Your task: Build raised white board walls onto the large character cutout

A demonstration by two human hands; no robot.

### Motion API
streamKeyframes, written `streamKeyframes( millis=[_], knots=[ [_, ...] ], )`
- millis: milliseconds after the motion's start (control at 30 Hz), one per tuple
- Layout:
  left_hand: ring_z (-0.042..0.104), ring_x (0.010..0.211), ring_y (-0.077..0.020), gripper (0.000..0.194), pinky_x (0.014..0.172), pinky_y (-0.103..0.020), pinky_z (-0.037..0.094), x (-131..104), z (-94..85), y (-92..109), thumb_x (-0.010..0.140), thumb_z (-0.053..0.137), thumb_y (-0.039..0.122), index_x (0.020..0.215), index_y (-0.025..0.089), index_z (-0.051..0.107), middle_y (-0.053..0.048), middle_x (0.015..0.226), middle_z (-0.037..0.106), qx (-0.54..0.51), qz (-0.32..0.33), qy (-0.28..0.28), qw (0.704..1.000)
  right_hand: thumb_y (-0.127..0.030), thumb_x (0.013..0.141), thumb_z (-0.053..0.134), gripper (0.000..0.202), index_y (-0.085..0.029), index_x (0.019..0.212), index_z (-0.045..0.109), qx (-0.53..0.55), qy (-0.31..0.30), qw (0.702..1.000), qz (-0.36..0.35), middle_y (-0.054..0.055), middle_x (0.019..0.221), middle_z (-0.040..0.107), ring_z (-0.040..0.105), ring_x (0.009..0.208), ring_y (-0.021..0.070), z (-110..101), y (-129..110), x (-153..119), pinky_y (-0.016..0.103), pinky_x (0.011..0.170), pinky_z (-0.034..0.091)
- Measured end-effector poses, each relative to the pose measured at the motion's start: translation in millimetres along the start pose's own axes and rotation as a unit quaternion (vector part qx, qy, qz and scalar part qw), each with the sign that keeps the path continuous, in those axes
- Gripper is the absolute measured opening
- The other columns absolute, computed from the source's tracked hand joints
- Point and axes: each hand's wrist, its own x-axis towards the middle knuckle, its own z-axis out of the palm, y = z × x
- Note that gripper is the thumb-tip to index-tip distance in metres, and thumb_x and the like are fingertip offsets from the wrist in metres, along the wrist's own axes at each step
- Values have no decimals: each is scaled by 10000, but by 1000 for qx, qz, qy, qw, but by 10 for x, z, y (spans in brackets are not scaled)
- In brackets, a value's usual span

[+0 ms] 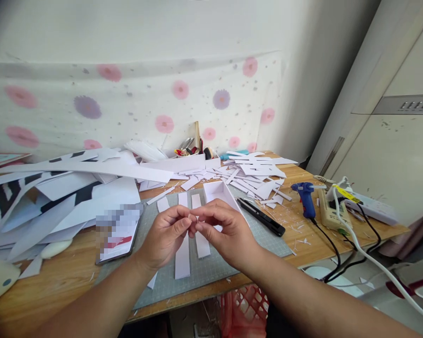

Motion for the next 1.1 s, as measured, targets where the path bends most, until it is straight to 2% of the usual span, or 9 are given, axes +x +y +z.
streamKeyframes(
  millis=[100, 300, 433, 533, 600, 733, 833, 967, 1100],
  knots=[
    [545, 572, -100, 182, 573, -240, 446, 0, 16, 11, 744, 717, 305, 766, 135, 656, -10, 661, 621, -15, -28, -11, 999, -213, 805, 654, 232, -297, 1016, 699, -28, -11, 999, -12, 27, 824, 586, 584, 740, 141, 3, 17, 15, 286, 627, 509],
    [547, 569, -95, 162, 585, -236, 433, 10, -19, -29, 781, 685, 300, 790, 138, 686, -13, 645, 630, 1, -45, -14, 999, -200, 816, 625, 221, -289, 1000, 710, -128, -26, 987, -92, 26, 820, 557, 576, 728, 140, -25, 78, 37, 291, 642, 491],
    [548, 576, -108, 214, 587, -246, 426, 24, -47, -30, 787, 673, 336, 808, 124, 690, -28, 641, 630, 3, -79, -53, 995, -181, 830, 600, 183, -254, 971, 691, -181, -44, 976, -117, 34, 836, 552, 584, 758, 147, -58, 91, 31, 290, 657, 487],
    [562, 613, -130, 263, 624, -262, 432, 24, -53, -13, 800, 649, 371, 781, 111, 685, -52, 651, 643, 19, -94, -94, 991, -186, 844, 583, 84, -219, 859, 659, -207, -59, 970, -110, 35, 788, 557, 572, 741, 151, -92, 58, 33, 292, 658, 474],
    [569, 636, -140, 278, 653, -270, 438, 20, -49, 0, 803, 641, 384, 785, 110, 685, -63, 666, 654, 32, -99, -112, 988, -208, 860, 569, 91, -212, 785, 620, -221, -75, 968, -96, 34, 746, 563, 561, 728, 155, -124, 21, 37, 292, 653, 458],
    [567, 635, -134, 271, 662, -264, 444, 17, -39, 18, 797, 647, 387, 800, 118, 681, -50, 666, 649, 48, -99, -118, 987, -236, 892, 533, 132, -210, 764, 558, -215, -146, 963, -65, 24, 737, 573, 539, 712, 141, -210, -44, 31, 269, 654, 433],
    [560, 621, -126, 291, 652, -260, 447, 21, -38, 24, 762, 678, 411, 797, 123, 681, -35, 654, 632, 38, -104, -116, 987, -231, 890, 536, 111, -212, 782, 552, -213, -176, 959, -56, 20, 761, 579, 535, 705, 132, -258, -52, 10, 253, 642, 420],
    [552, 613, -124, 348, 636, -258, 446, 15, -31, 10, 684, 736, 442, 804, 121, 681, -33, 670, 620, 13, -127, -125, 984, -232, 864, 584, 109, -214, 757, 592, -224, -164, 959, -58, 17, 734, 580, 544, 693, 133, -256, -21, -8, 253, 627, 421],
    [551, 640, -115, 307, 651, -250, 439, 6, -16, -14, 700, 736, 388, 839, 119, 683, -42, 738, 634, 7, -114, -92, 989, -228, 856, 599, 93, -215, 774, 640, -228, -128, 963, -57, 21, 715, 584, 555, 690, 137, -214, 0, 3, 263, 631, 432]
  ],
)
